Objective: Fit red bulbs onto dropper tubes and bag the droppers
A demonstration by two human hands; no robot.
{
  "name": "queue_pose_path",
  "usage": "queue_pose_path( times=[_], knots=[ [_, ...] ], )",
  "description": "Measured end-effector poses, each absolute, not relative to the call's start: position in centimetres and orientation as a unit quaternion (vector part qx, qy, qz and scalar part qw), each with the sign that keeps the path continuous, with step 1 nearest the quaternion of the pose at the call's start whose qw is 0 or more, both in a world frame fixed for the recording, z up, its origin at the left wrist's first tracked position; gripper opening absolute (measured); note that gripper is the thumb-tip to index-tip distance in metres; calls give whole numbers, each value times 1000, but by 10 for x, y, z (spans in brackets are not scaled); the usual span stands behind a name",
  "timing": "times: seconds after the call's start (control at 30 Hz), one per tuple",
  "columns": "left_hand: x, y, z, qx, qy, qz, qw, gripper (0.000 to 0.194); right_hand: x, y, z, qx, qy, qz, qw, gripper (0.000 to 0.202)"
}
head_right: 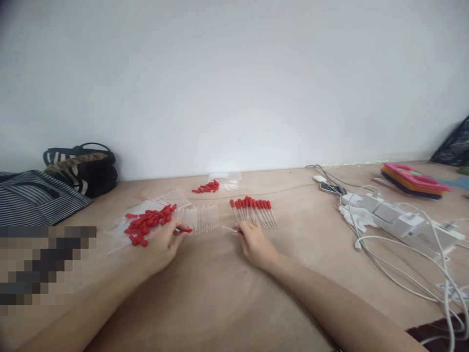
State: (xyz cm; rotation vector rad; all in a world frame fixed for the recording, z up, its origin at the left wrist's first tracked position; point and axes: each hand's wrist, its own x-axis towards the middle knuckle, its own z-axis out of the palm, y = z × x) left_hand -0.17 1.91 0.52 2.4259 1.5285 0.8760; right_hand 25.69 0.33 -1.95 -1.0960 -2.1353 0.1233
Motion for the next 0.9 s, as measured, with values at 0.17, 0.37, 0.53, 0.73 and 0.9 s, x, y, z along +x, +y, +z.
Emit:
queue_pose_path(
  times=[0.17, 0.37, 0.53, 0.73, 0.9],
  knots=[
    [37, 0, -16, 780, 470, 321, 259, 13, 246, -6, -22, -373, -860, 64, 343, 28],
    [37, 4, -18, 791, 445, 325, 265, 13, 243, -5, -27, -372, -854, 94, 351, 28],
    [37, 4, -19, 788, 442, 333, 268, 14, 238, -5, -28, -368, -855, 94, 353, 25],
    [39, 5, -24, 747, 425, 387, 335, 16, 233, -9, -27, -371, -852, 87, 360, 23],
    [40, 5, -24, 699, 446, 406, 383, 20, 229, -12, -26, -352, -852, 85, 378, 22]
  ],
)
